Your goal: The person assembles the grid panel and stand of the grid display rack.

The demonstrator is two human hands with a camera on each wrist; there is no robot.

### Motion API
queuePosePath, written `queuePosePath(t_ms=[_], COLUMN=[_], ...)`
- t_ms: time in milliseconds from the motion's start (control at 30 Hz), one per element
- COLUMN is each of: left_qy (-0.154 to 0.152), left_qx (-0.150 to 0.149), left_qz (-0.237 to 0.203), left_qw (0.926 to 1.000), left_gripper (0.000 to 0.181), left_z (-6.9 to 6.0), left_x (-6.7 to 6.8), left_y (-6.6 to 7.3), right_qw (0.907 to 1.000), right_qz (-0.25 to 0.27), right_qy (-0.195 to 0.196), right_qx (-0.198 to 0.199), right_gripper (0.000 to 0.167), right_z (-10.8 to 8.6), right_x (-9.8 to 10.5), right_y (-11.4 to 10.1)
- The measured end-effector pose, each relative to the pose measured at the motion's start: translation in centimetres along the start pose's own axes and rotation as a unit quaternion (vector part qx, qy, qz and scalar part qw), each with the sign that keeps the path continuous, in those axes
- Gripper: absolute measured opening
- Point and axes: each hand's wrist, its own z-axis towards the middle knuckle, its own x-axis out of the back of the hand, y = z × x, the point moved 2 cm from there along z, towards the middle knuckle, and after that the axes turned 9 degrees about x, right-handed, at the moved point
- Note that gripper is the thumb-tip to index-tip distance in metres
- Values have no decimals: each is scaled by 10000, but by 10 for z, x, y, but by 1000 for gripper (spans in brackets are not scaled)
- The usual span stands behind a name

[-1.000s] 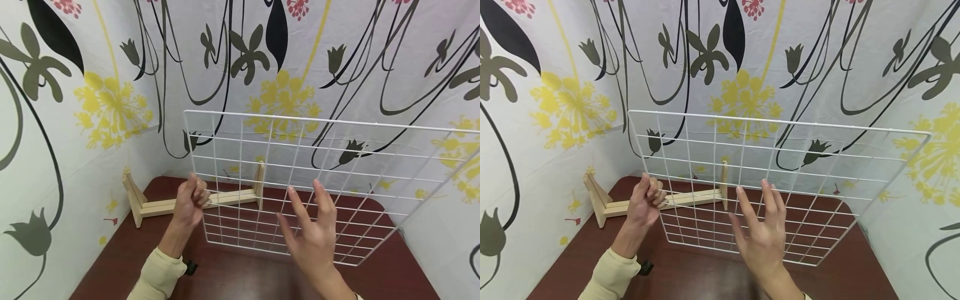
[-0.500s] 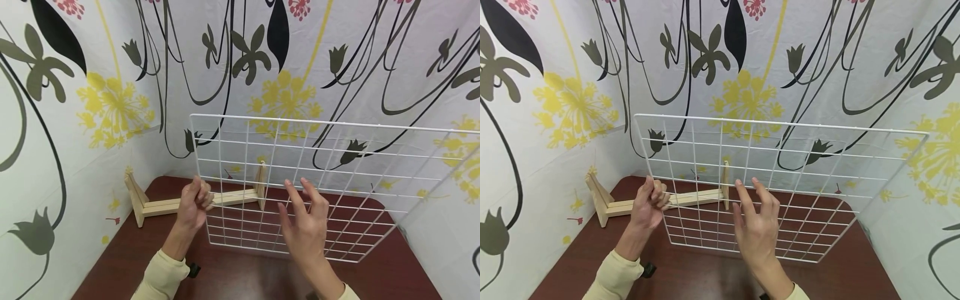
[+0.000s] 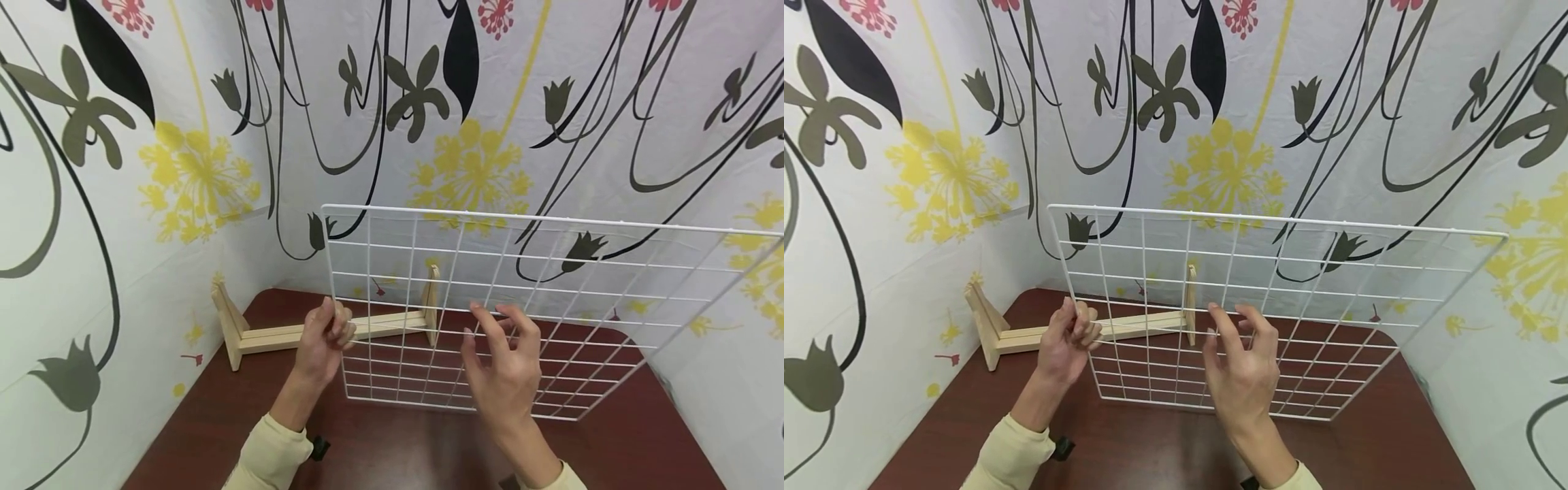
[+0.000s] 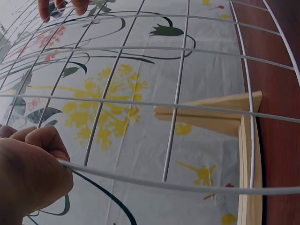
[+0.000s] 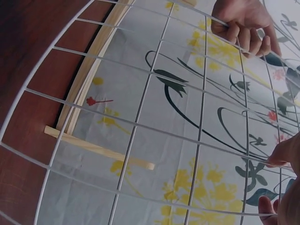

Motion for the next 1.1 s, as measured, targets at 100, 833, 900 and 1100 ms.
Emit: queuePosePath(t_ms=[100,833,900,1100], left_qy=[-61,2560,3066,4007], left_qx=[-20,-54,-55,-167], left_qz=[129,3798,4165,4639], left_qw=[9999,8889,8559,7899], left_gripper=[54,43,50,69], left_z=[-2,-43,-51,-75], left_x=[0,73,87,126], left_y=[2,48,56,76], right_qw=[10000,9999,9999,9999], right_qz=[3,130,129,106], right_qy=[35,41,35,51], right_qx=[-28,-86,-84,8], right_gripper=[32,39,40,32], right_z=[-2,-4,-4,-5], right_x=[-1,4,5,5], right_y=[1,6,6,6])
